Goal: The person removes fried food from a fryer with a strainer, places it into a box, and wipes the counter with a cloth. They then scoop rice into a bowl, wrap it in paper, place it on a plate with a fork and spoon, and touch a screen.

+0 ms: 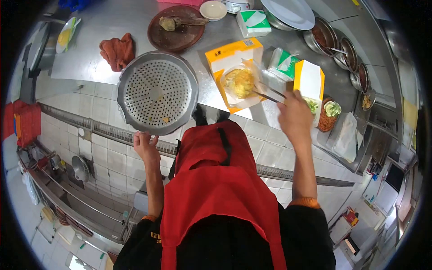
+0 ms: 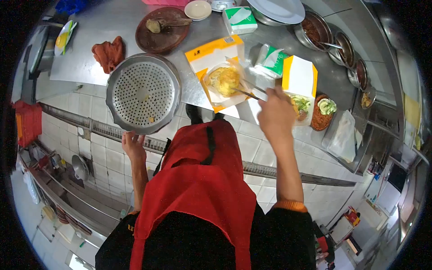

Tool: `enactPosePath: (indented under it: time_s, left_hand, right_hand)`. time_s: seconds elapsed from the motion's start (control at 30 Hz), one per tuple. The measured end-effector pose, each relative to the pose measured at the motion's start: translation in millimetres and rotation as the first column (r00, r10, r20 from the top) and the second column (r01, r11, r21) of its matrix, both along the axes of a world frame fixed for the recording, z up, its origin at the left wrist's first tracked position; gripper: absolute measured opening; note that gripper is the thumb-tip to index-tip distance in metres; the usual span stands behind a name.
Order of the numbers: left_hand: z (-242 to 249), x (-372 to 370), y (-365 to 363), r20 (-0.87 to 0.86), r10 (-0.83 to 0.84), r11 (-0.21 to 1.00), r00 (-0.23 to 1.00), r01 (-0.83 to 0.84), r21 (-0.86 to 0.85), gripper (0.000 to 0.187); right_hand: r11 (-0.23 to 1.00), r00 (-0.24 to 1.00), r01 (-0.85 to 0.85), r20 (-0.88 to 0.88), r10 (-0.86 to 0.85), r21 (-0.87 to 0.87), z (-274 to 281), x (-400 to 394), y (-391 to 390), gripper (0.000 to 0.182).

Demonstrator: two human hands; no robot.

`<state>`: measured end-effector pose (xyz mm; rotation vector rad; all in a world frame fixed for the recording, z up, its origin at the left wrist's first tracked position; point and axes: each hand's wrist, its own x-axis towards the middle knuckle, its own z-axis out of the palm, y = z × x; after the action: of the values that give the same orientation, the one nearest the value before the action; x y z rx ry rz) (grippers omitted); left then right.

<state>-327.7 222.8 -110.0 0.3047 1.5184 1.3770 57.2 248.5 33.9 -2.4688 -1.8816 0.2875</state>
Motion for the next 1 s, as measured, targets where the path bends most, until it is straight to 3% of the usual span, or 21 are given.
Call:
enactPosePath:
  time_s: [0.1, 0.13, 0.2, 0.23, 0.33, 0.4, 0.43, 0.5, 0.57, 0.63, 0.67, 0.7, 0.77, 0.8, 0.87, 0.93, 0.97, 1.0]
  left_hand:
    - [17.6, -27.4, 0.7, -0.123, -0.075, 0.997, 0.99, 0.074, -0.005, 0.01]
    - [28.8, -32.5, 4.0, -0.145, -0.088, 0.996, 0.986, 0.088, -0.009, 0.011]
    - [50.4, -26.1, 13.3, -0.163, -0.146, 0.989, 0.976, 0.145, -0.019, 0.013]
    - [60.8, -22.9, 17.4, -0.186, -0.167, 0.986, 0.968, 0.167, -0.013, 0.017]
    - [71.0, -39.4, 24.1, -0.321, -0.386, 0.922, 0.865, 0.375, -0.098, 0.043]
    - [81.1, -27.5, 37.2, -0.193, -0.504, 0.848, 0.842, 0.525, 0.071, 0.043]
    - [103.5, 6.0, 40.2, -0.19, -0.529, 0.83, 0.827, 0.551, 0.09, 0.041]
    - [144.1, 46.0, 36.9, -0.233, -0.602, 0.767, 0.764, 0.634, 0.096, 0.041]
    - [157.7, 80.8, 33.0, -0.282, -0.691, 0.674, 0.665, 0.734, 0.08, 0.048]
    - [171.6, 146.4, 19.7, -0.285, -0.762, 0.578, 0.582, 0.809, 0.108, 0.049]
    - [177.0, 187.5, 5.5, -0.27, -0.803, 0.519, 0.531, 0.846, 0.12, 0.05]
    - [178.9, 233.1, -18.2, -0.25, -0.78, 0.564, 0.574, 0.817, 0.119, 0.051]
    - [155.5, 247.0, -7.1, -0.173, -0.851, 0.484, 0.495, 0.869, 0.106, 0.045]
    - [150.8, 272.3, -19.7, -0.156, -0.864, 0.471, 0.478, 0.878, 0.078, 0.041]
    - [136.3, 334.1, -50.6, -0.131, -0.917, 0.369, 0.378, 0.925, 0.085, 0.033]
    - [138.1, 416.2, -103.9, -0.079, -0.914, 0.388, 0.399, 0.913, 0.122, 0.027]
    - [145.5, 445.9, -123.2, -0.083, -0.938, 0.33, 0.336, 0.94, 0.085, 0.025]
    - [150.3, 487.0, -146.6, -0.078, -0.957, 0.273, 0.278, 0.96, 0.068, 0.024]
  right_hand:
    - [0.987, 0.946, 0.121, -0.314, -0.083, 0.103, 8.3, 18.9, -31.4, 0.031]
    - [0.985, 0.941, 0.128, -0.327, -0.083, 0.119, 5.5, 25.4, -45.4, 0.031]
    - [0.899, 0.76, 0.412, -0.602, -0.246, 0.153, -10.7, 41.1, -78.9, 0.031]
    - [0.88, 0.757, 0.444, -0.597, -0.267, 0.17, -18.6, 47.3, -95.8, 0.031]
    - [0.628, 0.545, 0.747, -0.743, -0.389, 0.219, -37.9, 75.6, -158.9, 0.03]
    - [0.381, 0.481, 0.871, -0.702, -0.525, 0.312, -44.1, 104.7, -205.0, 0.034]
    - [0.29, 0.451, 0.892, -0.689, -0.568, 0.346, -44.6, 129.3, -233.3, 0.034]
    - [0.096, 0.432, 0.81, -0.478, -0.765, 0.578, -43.4, 175.1, -291.2, 0.04]
    - [-0.09, 0.323, 0.757, -0.491, -0.809, 0.647, -47.2, 233.0, -346.8, 0.041]
    - [0.033, 0.319, 0.68, -0.255, -0.913, 0.733, -96.5, 310.7, -405.7, 0.037]
    - [0.075, 0.365, 0.687, -0.254, -0.896, 0.723, -121.6, 346.6, -424.0, 0.037]
    - [0.123, 0.419, 0.685, -0.251, -0.873, 0.718, -142.6, 385.0, -442.2, 0.036]
    - [0.14, 0.419, 0.769, -0.326, -0.847, 0.623, -159.0, 405.6, -411.2, 0.038]
    - [0.235, 0.499, 0.759, -0.311, -0.809, 0.607, -170.4, 431.1, -401.6, 0.044]
    - [0.244, 0.566, 0.753, -0.412, -0.714, 0.611, -181.4, 472.4, -381.0, 0.048]
    - [0.175, 0.518, 0.793, -0.495, -0.697, 0.583, -163.1, 486.3, -372.5, 0.052]
    - [0.143, 0.488, 0.816, -0.533, -0.691, 0.561, -148.3, 485.9, -371.0, 0.056]
    - [0.097, 0.432, 0.887, -0.738, -0.519, 0.451, -136.2, 491.3, -389.0, 0.057]
